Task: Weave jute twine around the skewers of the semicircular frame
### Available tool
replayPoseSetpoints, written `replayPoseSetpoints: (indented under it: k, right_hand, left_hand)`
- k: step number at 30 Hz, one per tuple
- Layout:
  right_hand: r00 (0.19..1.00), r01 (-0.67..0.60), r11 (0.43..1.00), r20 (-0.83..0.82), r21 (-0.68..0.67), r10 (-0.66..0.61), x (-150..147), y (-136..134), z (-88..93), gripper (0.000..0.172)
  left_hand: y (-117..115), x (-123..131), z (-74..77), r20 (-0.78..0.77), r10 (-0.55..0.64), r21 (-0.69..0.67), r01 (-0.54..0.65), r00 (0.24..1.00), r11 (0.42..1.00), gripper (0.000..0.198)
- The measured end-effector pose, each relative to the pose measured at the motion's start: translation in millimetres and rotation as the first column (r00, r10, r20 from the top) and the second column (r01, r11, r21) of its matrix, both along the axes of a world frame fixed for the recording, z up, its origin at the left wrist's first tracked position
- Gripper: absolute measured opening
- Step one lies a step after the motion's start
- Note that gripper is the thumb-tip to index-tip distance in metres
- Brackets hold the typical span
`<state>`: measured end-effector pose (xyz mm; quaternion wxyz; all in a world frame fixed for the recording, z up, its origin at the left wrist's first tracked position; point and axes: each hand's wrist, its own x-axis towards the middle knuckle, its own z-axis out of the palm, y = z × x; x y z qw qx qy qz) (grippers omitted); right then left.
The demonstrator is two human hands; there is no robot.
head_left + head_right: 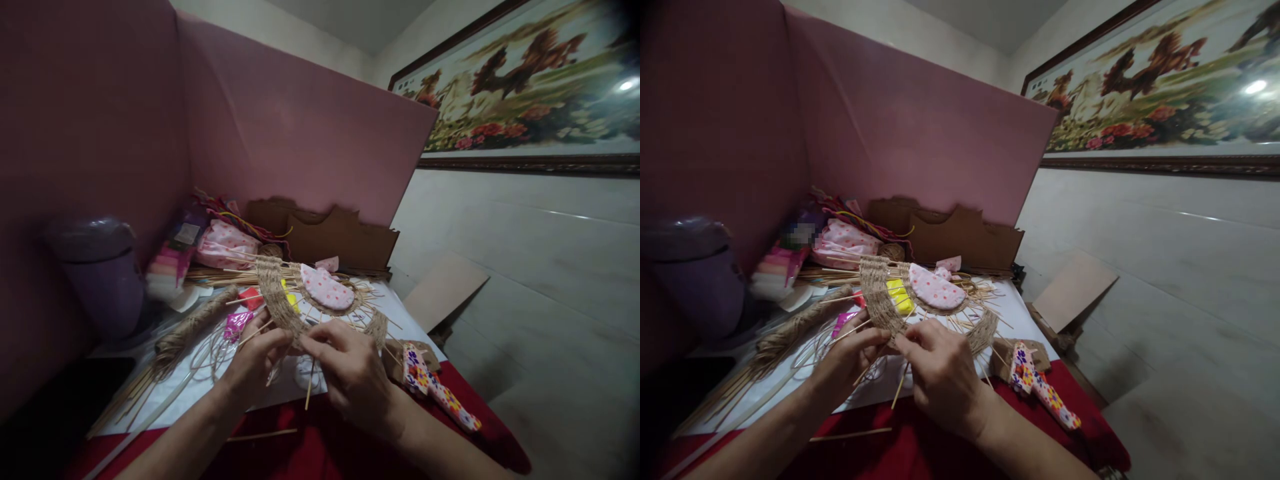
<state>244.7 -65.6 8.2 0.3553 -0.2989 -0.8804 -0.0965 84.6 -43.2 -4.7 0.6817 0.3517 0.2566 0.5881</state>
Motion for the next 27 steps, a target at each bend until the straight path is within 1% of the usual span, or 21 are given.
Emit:
replayPoseSetpoints:
  k: [3, 5, 7, 9, 11, 13, 16, 18, 21, 24, 27]
  right_hand:
    - [0.996, 0.062, 0.998, -0.065, -0.018, -0.063, 0.7, -2.6, 7.1, 0.032]
    - [0.996, 0.086, 0.996, -0.017, -0.024, -0.087, -1.8, -3.9, 8.9, 0.031]
    - [0.994, 0.088, 0.996, 0.066, -0.017, -0.086, -5.7, -4.2, 7.3, 0.031]
    - [0.987, 0.086, 0.996, 0.135, 0.020, -0.088, -9.3, -3.6, 3.9, 0.031]
    - [0.982, 0.082, 0.995, 0.164, 0.053, -0.090, -10.8, -2.8, 1.4, 0.032]
    - [0.988, 0.076, 0.996, 0.131, 0.040, -0.081, -9.6, -2.5, 1.8, 0.033]
    - [0.996, 0.085, 0.996, -0.021, -0.013, -0.085, -4.8, -3.4, 7.0, 0.033]
    - [0.991, 0.100, 0.994, -0.081, -0.041, -0.103, -2.6, -4.2, 10.5, 0.032]
    - [0.993, 0.115, 0.992, -0.005, -0.051, -0.115, -4.0, -4.9, 10.9, 0.036]
    - [0.985, 0.134, 0.991, 0.108, 0.009, -0.134, -9.3, -4.4, 6.2, 0.035]
    - [0.977, 0.137, 0.990, 0.160, 0.040, -0.142, -12.3, -3.4, 3.0, 0.032]
  left_hand:
    - [-0.7, -0.2, 1.3, -0.004, -0.004, 0.001, 0.004, 1.000, 1.000, 0.052]
    - [-1.4, 0.4, 2.8, -0.006, -0.009, 0.002, 0.009, 1.000, 1.000, 0.051]
    - [-1.6, 0.8, 3.5, 0.004, -0.001, 0.009, 0.001, 1.000, 1.000, 0.051]
    - [-1.1, 0.7, 3.2, 0.018, 0.015, 0.004, -0.016, 1.000, 1.000, 0.052]
    - [-0.3, -0.2, 2.3, 0.031, 0.029, -0.004, -0.029, 0.999, 1.000, 0.052]
    - [0.3, -1.6, 1.5, 0.036, 0.023, -0.002, -0.023, 0.999, 1.000, 0.051]
    - [0.8, -3.2, 1.5, 0.023, 0.009, -0.009, -0.009, 1.000, 1.000, 0.050]
    - [1.1, -3.5, 1.5, 0.017, 0.007, -0.024, -0.007, 1.000, 1.000, 0.051]
    - [1.9, -3.0, 0.5, 0.035, 0.000, -0.015, 0.000, 0.999, 1.000, 0.051]
    - [2.4, -2.3, -0.5, 0.047, 0.012, -0.007, -0.012, 0.999, 1.000, 0.053]
    - [2.5, -2.6, -1.1, 0.040, 0.038, -0.020, -0.037, 0.998, 0.999, 0.053]
